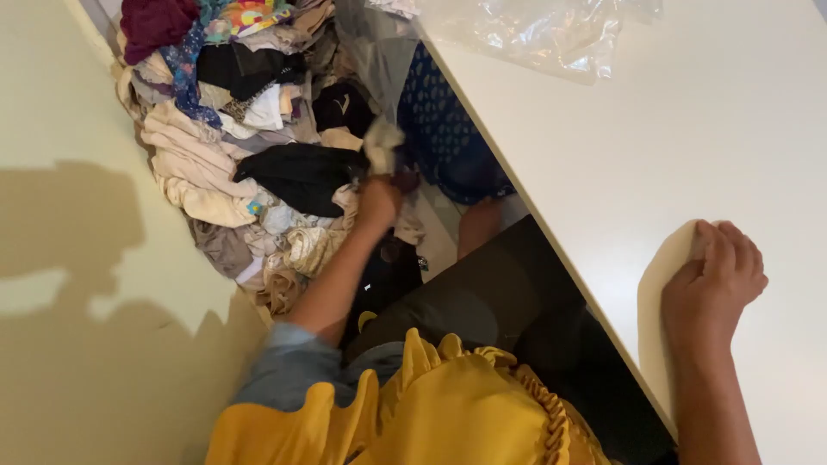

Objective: Folding individual pieces of underwear and packing them into clear plastic bags on a white table.

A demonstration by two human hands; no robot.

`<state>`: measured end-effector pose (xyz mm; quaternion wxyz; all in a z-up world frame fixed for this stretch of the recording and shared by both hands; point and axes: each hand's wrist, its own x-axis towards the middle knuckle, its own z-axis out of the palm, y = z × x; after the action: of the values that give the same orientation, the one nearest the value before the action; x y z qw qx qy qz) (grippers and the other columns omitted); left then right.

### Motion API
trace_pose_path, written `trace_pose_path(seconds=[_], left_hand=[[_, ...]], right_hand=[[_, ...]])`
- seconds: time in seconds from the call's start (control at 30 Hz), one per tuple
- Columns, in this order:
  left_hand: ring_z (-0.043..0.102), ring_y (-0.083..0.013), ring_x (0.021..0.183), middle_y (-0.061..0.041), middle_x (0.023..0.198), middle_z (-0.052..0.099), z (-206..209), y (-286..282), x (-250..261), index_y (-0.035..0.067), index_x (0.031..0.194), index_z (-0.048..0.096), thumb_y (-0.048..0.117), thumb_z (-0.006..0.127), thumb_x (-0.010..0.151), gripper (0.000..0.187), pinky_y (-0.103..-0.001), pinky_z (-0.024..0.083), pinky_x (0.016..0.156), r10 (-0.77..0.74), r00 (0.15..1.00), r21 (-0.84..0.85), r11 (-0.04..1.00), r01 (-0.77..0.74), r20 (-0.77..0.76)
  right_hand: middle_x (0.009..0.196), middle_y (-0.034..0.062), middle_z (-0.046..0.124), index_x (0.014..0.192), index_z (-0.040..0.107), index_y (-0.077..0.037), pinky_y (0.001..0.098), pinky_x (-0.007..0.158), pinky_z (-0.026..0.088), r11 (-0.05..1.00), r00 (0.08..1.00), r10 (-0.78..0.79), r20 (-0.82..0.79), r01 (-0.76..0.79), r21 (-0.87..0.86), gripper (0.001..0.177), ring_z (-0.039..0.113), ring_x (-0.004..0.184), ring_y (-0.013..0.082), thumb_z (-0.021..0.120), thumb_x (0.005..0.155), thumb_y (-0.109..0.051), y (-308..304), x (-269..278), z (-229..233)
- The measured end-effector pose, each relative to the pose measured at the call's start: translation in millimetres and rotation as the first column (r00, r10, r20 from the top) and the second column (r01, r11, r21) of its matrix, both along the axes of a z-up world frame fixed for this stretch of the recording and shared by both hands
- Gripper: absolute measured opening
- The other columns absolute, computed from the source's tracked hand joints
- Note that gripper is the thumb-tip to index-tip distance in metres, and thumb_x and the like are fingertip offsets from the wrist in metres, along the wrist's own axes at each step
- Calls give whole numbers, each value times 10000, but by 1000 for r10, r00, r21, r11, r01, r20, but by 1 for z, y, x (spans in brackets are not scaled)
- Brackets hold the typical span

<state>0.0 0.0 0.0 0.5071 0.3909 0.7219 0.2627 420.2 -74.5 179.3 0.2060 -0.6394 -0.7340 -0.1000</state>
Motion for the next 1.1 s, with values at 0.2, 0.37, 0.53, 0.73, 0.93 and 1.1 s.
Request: trace_pose_path(seconds=[0.2, 0.37, 0.53, 0.73, 0.93, 1.1], left_hand=[[339, -69, 569, 64, 582, 413, -35, 0, -91, 188, 571, 407, 57, 497, 820, 295, -311, 272, 514, 205, 918, 290, 905, -310, 341], [473, -257, 732, -83, 783, 528, 95, -14, -70, 109, 823, 546, 165, 451, 880, 124, -427, 348, 599, -55, 863, 330, 911, 249, -502], [613, -333, 1008, -101, 1083, 719, 166, -28, -41, 130, 1089, 731, 143, 430, 925, 343, -470, 482, 798, -79, 885, 486, 812, 324, -458], [390, -50, 530, 57, 687, 539, 234, -30, 14, 152, 990, 680, 184, 448, 954, 237, -255, 314, 538, -226, 969, 634, 765, 113, 101], [653, -208, 783, -70, 812, 697, 274, -7, 102, 151, 1040, 685, 158, 469, 967, 227, -327, 520, 791, -470, 881, 854, 476, 210, 46], [637, -214, 759, -88, 898, 692, 318, 40, 182, 140, 1077, 668, 165, 477, 952, 229, -343, 521, 772, -582, 813, 916, 316, 247, -19]], right_hand=[[1394, 245, 571, 1321, 647, 27, 537, 974, 329, 999, 1000, 15, 20, -16, 46, 482, 495, 1286, 432, 433, 926, 201, 0, 0, -3], [1364, 215, 596, 1304, 671, 7, 523, 936, 342, 997, 1000, -6, 28, 4, 73, 477, 521, 1272, 418, 438, 923, 174, 2, 4, -9], [1371, 236, 579, 1297, 649, 36, 543, 971, 310, 999, 1000, -16, -21, 17, 39, 471, 484, 1292, 429, 440, 904, 189, 3, -1, -3], [833, 101, 649, 873, 655, -30, 416, 624, 381, 983, 988, 153, -31, -149, 108, 389, 606, 753, 338, 394, 651, 155, 9, -26, 10], [1242, 215, 595, 1334, 515, -5, 492, 1017, 442, 935, 802, 235, -549, -340, -97, 718, 565, 1195, 419, 837, 732, -228, -30, -112, 34], [965, 50, 689, 1082, 694, -69, 341, 895, 495, 990, 434, 6, -901, -130, -56, 300, 638, 914, 163, 674, 801, 35, -34, -37, 16]])
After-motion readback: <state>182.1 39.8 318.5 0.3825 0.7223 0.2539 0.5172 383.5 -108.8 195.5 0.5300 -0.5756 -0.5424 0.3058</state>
